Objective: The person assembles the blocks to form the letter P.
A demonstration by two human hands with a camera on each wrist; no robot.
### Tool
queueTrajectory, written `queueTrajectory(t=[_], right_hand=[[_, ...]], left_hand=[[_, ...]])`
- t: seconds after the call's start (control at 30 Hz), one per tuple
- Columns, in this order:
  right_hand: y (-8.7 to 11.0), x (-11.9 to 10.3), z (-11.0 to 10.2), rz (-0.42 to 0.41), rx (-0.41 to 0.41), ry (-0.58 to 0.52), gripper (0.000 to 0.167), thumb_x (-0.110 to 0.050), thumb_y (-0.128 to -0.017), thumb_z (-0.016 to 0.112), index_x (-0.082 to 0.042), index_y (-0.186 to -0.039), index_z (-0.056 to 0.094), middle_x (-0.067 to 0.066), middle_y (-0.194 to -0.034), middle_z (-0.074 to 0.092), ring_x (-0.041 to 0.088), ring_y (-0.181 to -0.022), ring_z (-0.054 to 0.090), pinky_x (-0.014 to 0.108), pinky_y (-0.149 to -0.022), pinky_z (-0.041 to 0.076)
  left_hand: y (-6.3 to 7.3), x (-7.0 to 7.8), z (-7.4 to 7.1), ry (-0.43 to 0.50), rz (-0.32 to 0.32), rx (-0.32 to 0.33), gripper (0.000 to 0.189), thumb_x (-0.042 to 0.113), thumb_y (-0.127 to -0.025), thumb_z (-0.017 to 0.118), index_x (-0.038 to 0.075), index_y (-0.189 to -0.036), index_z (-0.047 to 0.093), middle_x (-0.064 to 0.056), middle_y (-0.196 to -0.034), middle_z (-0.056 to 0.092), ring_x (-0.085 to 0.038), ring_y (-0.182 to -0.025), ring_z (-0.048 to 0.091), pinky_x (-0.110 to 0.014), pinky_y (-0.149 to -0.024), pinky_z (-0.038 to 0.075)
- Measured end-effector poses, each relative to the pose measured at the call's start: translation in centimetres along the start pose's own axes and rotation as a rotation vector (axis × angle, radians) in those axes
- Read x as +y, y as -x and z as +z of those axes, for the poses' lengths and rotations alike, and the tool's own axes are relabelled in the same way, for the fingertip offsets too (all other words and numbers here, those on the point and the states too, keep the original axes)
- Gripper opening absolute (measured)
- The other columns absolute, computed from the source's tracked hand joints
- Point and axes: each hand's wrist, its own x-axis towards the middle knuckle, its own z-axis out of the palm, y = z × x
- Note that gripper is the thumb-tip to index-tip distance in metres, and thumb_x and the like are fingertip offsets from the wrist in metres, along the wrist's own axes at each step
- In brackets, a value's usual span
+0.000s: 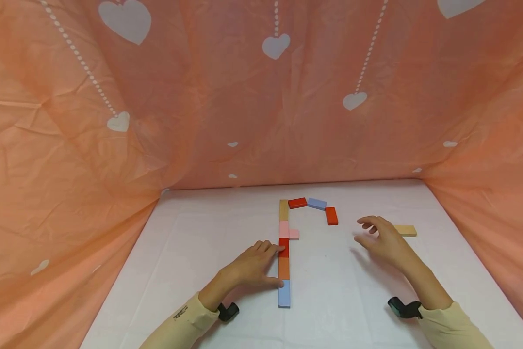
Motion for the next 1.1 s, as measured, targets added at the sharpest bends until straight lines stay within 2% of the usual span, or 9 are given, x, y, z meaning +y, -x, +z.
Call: queueTrajectory(t=[0.1, 0.27, 0.47, 0.53, 0.6, 0.7, 0.77, 0.93, 1.1], right_hand=[[0.8, 1.1, -0.6, 0.004, 0.041, 0.014, 0.041, -0.007, -0.087, 0.086, 0.004, -0.123, 0.070, 0.020, -0.107, 0.071, 0.030, -0.093, 0.064, 0.032, -0.072, 0.052], [2.2, 2.9, -1.6, 0.010, 0.085, 0.037, 0.040, -0.004, -0.083, 0.088, 0.002, -0.119, 0.072, 0.017, -0.102, 0.071, 0.006, -0.087, 0.058, 0.025, -0.069, 0.048], [3.7, 4.6, -3.1, 0.114, 0.010, 0.037, 0.047, -0.012, -0.088, 0.088, 0.006, -0.126, 0.068, 0.023, -0.109, 0.069, -0.008, -0.088, 0.049, 0.025, -0.065, 0.048], [4.0, 5.0, -3.6, 0.145, -0.015, 0.052, 0.052, -0.014, -0.089, 0.088, 0.008, -0.129, 0.065, 0.024, -0.110, 0.068, -0.003, -0.090, 0.052, 0.025, -0.066, 0.049], [4.1, 5.4, -4.0, 0.169, -0.042, 0.065, 0.055, -0.016, -0.089, 0.088, 0.011, -0.130, 0.062, 0.026, -0.109, 0.067, 0.011, -0.094, 0.059, 0.031, -0.070, 0.050], [4.3, 5.7, -4.5, 0.237, -0.102, 0.076, 0.062, -0.019, -0.092, 0.086, 0.014, -0.133, 0.055, 0.031, -0.110, 0.064, 0.039, -0.098, 0.063, 0.045, -0.075, 0.054], [4.4, 5.9, -4.8, 0.285, -0.149, 0.078, 0.066, -0.022, -0.093, 0.085, 0.015, -0.135, 0.050, 0.034, -0.112, 0.062, 0.049, -0.101, 0.062, 0.055, -0.078, 0.054], [4.7, 6.1, -4.9, 0.343, -0.220, 0.091, 0.073, -0.028, -0.095, 0.084, 0.014, -0.138, 0.044, 0.036, -0.114, 0.060, 0.051, -0.102, 0.062, 0.061, -0.080, 0.055], [4.9, 6.0, -4.8, 0.367, -0.243, 0.103, 0.076, -0.031, -0.095, 0.084, 0.014, -0.139, 0.041, 0.034, -0.112, 0.058, 0.046, -0.099, 0.061, 0.056, -0.079, 0.054]], left_hand=[[0.0, 0.0, 0.0, -0.004, 0.005, 0.005, 0.091, 0.065, -0.088, 0.080, 0.018, -0.159, 0.048, -0.002, -0.137, 0.057, -0.018, -0.125, 0.052, -0.032, -0.110, 0.048], [-0.1, 0.0, 0.2, -0.002, 0.013, 0.011, 0.091, 0.066, -0.088, 0.080, 0.018, -0.158, 0.048, -0.002, -0.137, 0.057, -0.018, -0.125, 0.053, -0.032, -0.110, 0.048], [-0.2, 0.0, 0.3, -0.002, 0.010, 0.008, 0.091, 0.066, -0.087, 0.080, 0.018, -0.158, 0.049, -0.003, -0.137, 0.058, -0.018, -0.124, 0.053, -0.032, -0.110, 0.048], [-0.2, 0.0, 0.3, -0.007, 0.011, 0.008, 0.092, 0.066, -0.088, 0.080, 0.018, -0.158, 0.048, -0.003, -0.138, 0.058, -0.018, -0.124, 0.053, -0.032, -0.110, 0.048], [-0.2, -0.1, 0.3, -0.006, 0.011, 0.008, 0.091, 0.066, -0.088, 0.079, 0.017, -0.159, 0.048, -0.003, -0.138, 0.058, -0.019, -0.125, 0.053, -0.033, -0.111, 0.048], [-0.2, -0.1, 0.2, -0.007, 0.010, 0.011, 0.090, 0.065, -0.089, 0.079, 0.017, -0.159, 0.048, -0.004, -0.138, 0.057, -0.019, -0.125, 0.053, -0.033, -0.110, 0.048], [-0.1, -0.2, 0.2, -0.007, 0.011, 0.013, 0.090, 0.065, -0.089, 0.079, 0.017, -0.159, 0.048, -0.003, -0.137, 0.057, -0.019, -0.126, 0.053, -0.033, -0.110, 0.048], [-0.1, -0.2, 0.3, -0.004, 0.007, 0.010, 0.090, 0.065, -0.089, 0.079, 0.017, -0.159, 0.047, -0.004, -0.137, 0.057, -0.020, -0.126, 0.053, -0.034, -0.110, 0.048], [0.0, -0.2, 0.3, -0.007, 0.004, 0.009, 0.091, 0.065, -0.089, 0.079, 0.017, -0.159, 0.047, -0.003, -0.137, 0.057, -0.020, -0.126, 0.053, -0.034, -0.110, 0.048]])
